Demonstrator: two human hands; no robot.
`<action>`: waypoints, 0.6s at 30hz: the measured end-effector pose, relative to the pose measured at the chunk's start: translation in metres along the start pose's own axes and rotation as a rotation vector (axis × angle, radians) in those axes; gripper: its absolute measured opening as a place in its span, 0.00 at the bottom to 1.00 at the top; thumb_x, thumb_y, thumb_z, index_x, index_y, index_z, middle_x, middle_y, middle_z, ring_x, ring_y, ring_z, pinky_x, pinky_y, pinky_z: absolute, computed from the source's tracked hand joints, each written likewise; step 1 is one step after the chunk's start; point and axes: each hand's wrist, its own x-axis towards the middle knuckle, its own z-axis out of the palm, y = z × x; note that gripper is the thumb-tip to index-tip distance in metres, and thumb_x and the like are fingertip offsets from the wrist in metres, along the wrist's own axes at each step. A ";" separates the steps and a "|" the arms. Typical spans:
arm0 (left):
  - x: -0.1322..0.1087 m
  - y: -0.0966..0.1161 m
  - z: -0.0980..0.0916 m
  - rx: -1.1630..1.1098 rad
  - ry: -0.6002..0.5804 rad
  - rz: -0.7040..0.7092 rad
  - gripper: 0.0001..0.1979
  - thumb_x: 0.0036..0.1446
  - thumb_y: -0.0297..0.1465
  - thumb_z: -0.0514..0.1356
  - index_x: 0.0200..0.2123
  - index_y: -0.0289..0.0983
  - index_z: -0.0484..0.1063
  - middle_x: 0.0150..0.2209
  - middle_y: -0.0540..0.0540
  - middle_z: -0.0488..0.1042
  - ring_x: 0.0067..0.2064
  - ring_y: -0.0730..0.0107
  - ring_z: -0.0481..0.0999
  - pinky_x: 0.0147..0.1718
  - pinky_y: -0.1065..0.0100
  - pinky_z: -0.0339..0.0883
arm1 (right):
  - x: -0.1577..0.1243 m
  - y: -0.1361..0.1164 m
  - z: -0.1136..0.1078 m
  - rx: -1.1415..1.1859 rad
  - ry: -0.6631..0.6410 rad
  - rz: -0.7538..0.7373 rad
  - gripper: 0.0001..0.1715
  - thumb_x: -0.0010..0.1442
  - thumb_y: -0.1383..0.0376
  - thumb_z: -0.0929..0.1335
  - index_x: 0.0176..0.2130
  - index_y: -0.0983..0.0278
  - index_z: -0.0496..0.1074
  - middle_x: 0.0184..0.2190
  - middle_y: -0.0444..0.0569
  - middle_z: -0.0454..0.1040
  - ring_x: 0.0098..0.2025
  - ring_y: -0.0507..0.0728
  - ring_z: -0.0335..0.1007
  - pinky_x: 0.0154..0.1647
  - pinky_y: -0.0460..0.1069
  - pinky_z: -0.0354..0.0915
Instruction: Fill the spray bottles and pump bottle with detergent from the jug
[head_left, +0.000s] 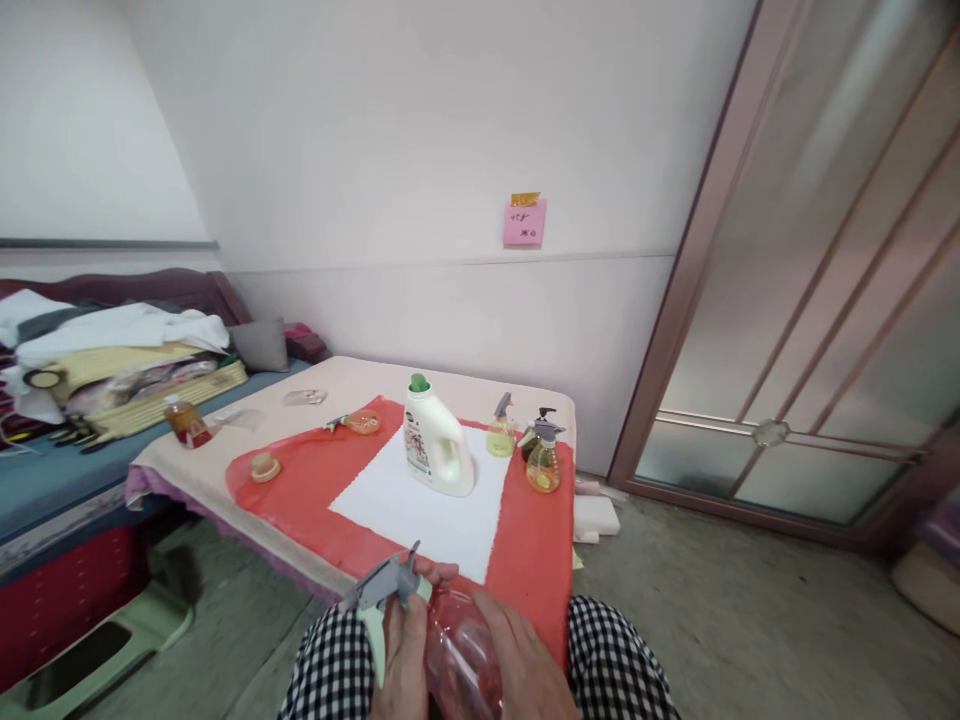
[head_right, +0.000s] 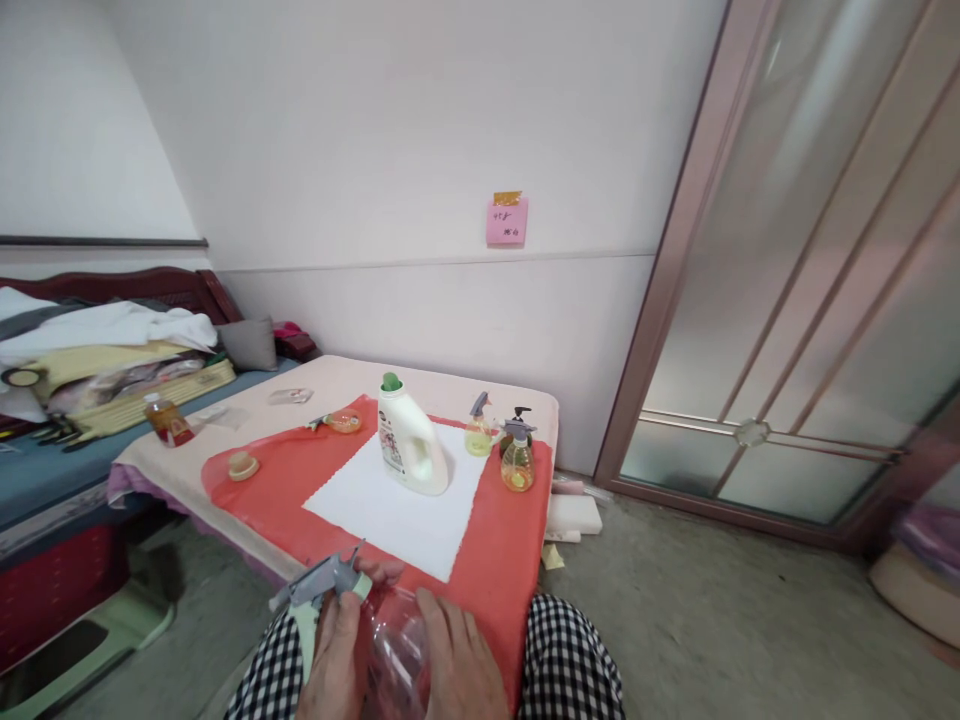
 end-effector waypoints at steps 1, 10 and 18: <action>0.001 -0.001 -0.002 -0.003 -0.012 -0.011 0.27 0.55 0.56 0.59 0.47 0.44 0.77 0.50 0.42 0.78 0.58 0.55 0.73 0.61 0.62 0.62 | -0.001 -0.001 0.002 -0.006 0.016 0.015 0.43 0.52 0.54 0.73 0.64 0.55 0.63 0.54 0.52 0.77 0.51 0.66 0.76 0.49 0.57 0.74; 0.007 -0.004 -0.015 0.003 -0.026 -0.098 0.23 0.48 0.55 0.65 0.39 0.46 0.79 0.52 0.45 0.77 0.61 0.54 0.69 0.63 0.61 0.59 | -0.009 -0.008 0.013 0.011 0.076 0.114 0.42 0.48 0.72 0.67 0.62 0.54 0.64 0.49 0.50 0.79 0.49 0.65 0.76 0.51 0.58 0.73; -0.011 0.007 0.000 0.060 0.018 0.079 0.23 0.57 0.54 0.58 0.42 0.45 0.80 0.50 0.45 0.79 0.59 0.57 0.71 0.68 0.61 0.46 | -0.010 -0.007 0.006 -0.024 0.044 0.073 0.44 0.49 0.71 0.68 0.63 0.52 0.62 0.51 0.49 0.78 0.49 0.64 0.75 0.50 0.56 0.73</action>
